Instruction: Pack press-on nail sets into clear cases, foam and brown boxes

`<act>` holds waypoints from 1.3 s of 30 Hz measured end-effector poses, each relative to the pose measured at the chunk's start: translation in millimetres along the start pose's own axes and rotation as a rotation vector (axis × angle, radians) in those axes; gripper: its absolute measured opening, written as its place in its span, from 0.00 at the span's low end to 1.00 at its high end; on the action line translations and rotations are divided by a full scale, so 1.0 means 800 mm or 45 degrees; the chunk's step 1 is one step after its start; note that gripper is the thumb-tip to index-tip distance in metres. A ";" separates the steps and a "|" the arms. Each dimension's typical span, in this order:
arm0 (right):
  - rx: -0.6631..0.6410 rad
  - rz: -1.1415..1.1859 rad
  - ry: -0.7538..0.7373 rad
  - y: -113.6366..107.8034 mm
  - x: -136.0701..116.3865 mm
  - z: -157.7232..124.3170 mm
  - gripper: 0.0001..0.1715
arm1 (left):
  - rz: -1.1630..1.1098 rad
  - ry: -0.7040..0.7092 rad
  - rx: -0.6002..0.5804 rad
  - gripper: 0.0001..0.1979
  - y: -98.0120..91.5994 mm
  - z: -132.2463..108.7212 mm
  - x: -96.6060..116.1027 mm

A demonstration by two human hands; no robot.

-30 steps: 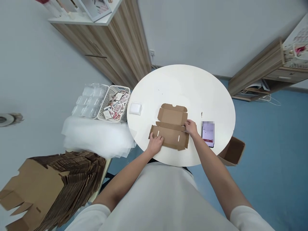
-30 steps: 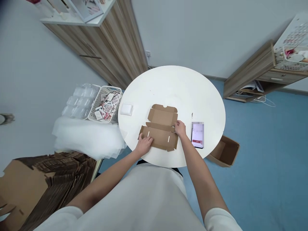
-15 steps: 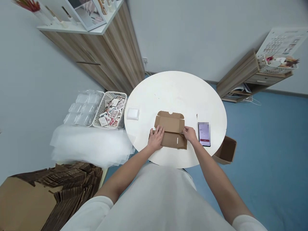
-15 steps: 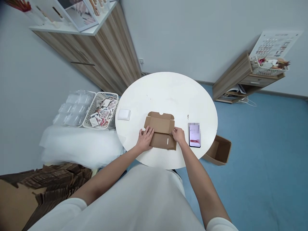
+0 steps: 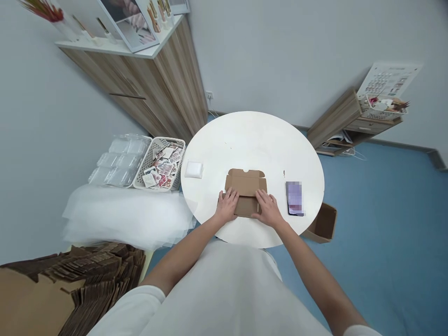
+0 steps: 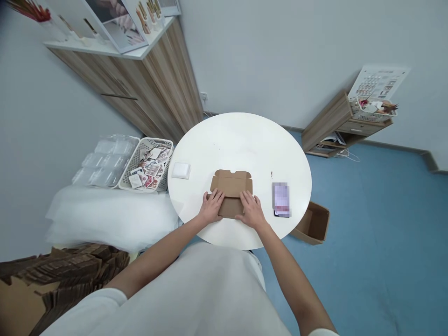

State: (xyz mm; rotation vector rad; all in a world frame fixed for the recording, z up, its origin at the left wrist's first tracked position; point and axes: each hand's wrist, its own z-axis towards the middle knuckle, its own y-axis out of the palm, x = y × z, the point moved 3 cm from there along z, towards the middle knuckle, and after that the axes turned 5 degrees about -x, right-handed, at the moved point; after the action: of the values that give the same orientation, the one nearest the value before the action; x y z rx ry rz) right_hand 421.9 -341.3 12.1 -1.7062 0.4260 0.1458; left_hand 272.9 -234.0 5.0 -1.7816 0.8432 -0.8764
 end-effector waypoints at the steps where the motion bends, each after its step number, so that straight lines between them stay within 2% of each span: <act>1: -0.052 -0.048 -0.028 0.006 -0.004 -0.003 0.52 | 0.000 0.001 0.013 0.43 0.001 -0.002 0.000; 5: -0.137 -0.188 0.019 0.026 -0.009 -0.005 0.59 | 0.005 0.017 0.048 0.43 0.003 -0.006 -0.001; 11: -0.177 -0.234 0.058 0.037 -0.011 0.002 0.57 | 0.026 -0.023 0.035 0.49 0.003 -0.015 -0.005; 13: -0.189 -0.237 0.068 0.038 -0.012 0.003 0.57 | -0.018 -0.106 0.044 0.53 0.008 -0.028 -0.015; 15: -0.200 -0.244 0.084 0.039 -0.013 0.004 0.58 | -0.116 -0.276 0.036 0.55 0.018 -0.049 -0.033; 18: -0.211 -0.252 0.111 0.040 -0.014 0.004 0.59 | -0.385 -0.577 0.011 0.51 0.042 -0.082 -0.066; 21: -0.229 -0.250 0.123 0.043 -0.017 0.005 0.59 | -0.694 -0.559 0.076 0.42 0.061 -0.096 -0.083; 24: -0.240 -0.245 0.125 0.046 -0.022 0.006 0.59 | -0.866 -0.526 0.181 0.35 0.067 -0.088 -0.087; 28: -0.245 -0.236 0.145 0.049 -0.028 0.006 0.58 | -0.931 -0.568 0.273 0.29 0.067 -0.068 -0.085; 36: -0.244 -0.202 0.162 0.050 -0.031 0.005 0.58 | -0.950 -0.629 0.179 0.19 0.061 -0.058 -0.091; 39: -0.239 -0.193 0.171 0.050 -0.032 0.005 0.58 | -1.014 -0.635 0.197 0.17 0.057 -0.055 -0.088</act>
State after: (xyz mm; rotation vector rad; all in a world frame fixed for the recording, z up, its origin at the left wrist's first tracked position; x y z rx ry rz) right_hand 384.2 -337.6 -16.9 -1.9332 0.3901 -0.0411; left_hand 192.7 -208.3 -38.5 -2.0800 -0.2826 -0.8783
